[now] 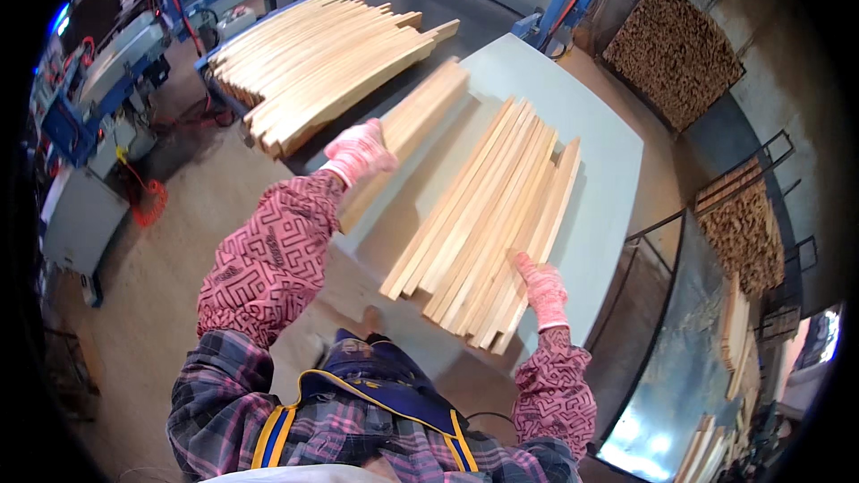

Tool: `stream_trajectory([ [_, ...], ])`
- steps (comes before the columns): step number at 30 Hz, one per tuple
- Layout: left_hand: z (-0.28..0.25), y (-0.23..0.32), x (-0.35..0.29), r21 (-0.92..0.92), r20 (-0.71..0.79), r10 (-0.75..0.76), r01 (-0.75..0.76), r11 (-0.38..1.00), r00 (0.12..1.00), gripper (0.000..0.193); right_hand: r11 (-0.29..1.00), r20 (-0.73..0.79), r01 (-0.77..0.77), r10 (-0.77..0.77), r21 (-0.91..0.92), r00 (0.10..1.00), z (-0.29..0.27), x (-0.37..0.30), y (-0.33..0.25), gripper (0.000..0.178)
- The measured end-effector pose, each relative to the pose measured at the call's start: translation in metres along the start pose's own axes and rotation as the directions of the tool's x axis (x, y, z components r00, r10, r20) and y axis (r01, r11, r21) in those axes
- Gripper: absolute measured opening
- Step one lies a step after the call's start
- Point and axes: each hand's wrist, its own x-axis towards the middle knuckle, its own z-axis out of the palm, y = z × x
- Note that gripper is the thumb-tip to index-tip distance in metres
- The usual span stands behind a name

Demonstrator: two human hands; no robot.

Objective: The person repeatedly picks up stacks of light-colored wooden planks from a metal table and places them onto a nearby rack. The person also arranges the planks on the table and feeds them into a machine, then retrieves them to continue stacking.

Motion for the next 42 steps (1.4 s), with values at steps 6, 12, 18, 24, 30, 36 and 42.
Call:
stream_trajectory([
  [6, -0.024, -0.051, 0.062, 0.358, -0.375, 0.152, -0.008, 0.934, 0.914, 0.078, 0.991, 0.095, 0.112, -0.105, -0.069, 0.990, -0.006, 0.011, -0.016, 0.057],
  [12, -0.009, -0.082, 0.089, 0.350, -0.240, 0.317, -0.223, 0.910, 0.917, 0.089, 0.996, -0.017, -0.030, 0.032, 0.082, 0.999, 0.003, 0.018, -0.019, 0.090],
  [18, -0.063, -0.162, 0.130, -0.732, -0.039, 0.446, -0.330, 0.596, 0.894, 0.075, 0.984, -0.058, -0.136, 0.144, 0.117, 0.988, -0.001, 0.018, -0.018, 0.092],
  [24, -0.162, -0.307, 0.207, 0.005, -0.572, 0.312, -0.378, 0.926, 0.759, 0.074, 0.762, -0.072, -0.238, 0.349, 0.602, 0.935, -0.008, -0.011, 0.009, 0.090],
  [30, -0.235, -0.408, 0.255, 0.338, -0.679, 0.201, 0.058, 0.939, 0.706, 0.070, 0.855, -0.533, -0.453, 0.268, -0.252, 0.802, 0.008, 0.009, 0.030, 0.066],
  [36, -0.297, -0.444, 0.315, 0.480, -0.701, 0.327, 0.080, 0.874, 0.634, 0.065, 0.745, -0.813, -0.624, 0.200, -0.237, 0.547, -0.060, -0.023, -0.063, 0.051],
  [42, -0.314, -0.451, 0.368, 0.428, -0.635, 0.341, -0.053, 0.902, 0.693, 0.072, 0.879, -0.551, -0.458, 0.318, -0.134, 0.772, -0.086, -0.023, -0.223, 0.060],
])
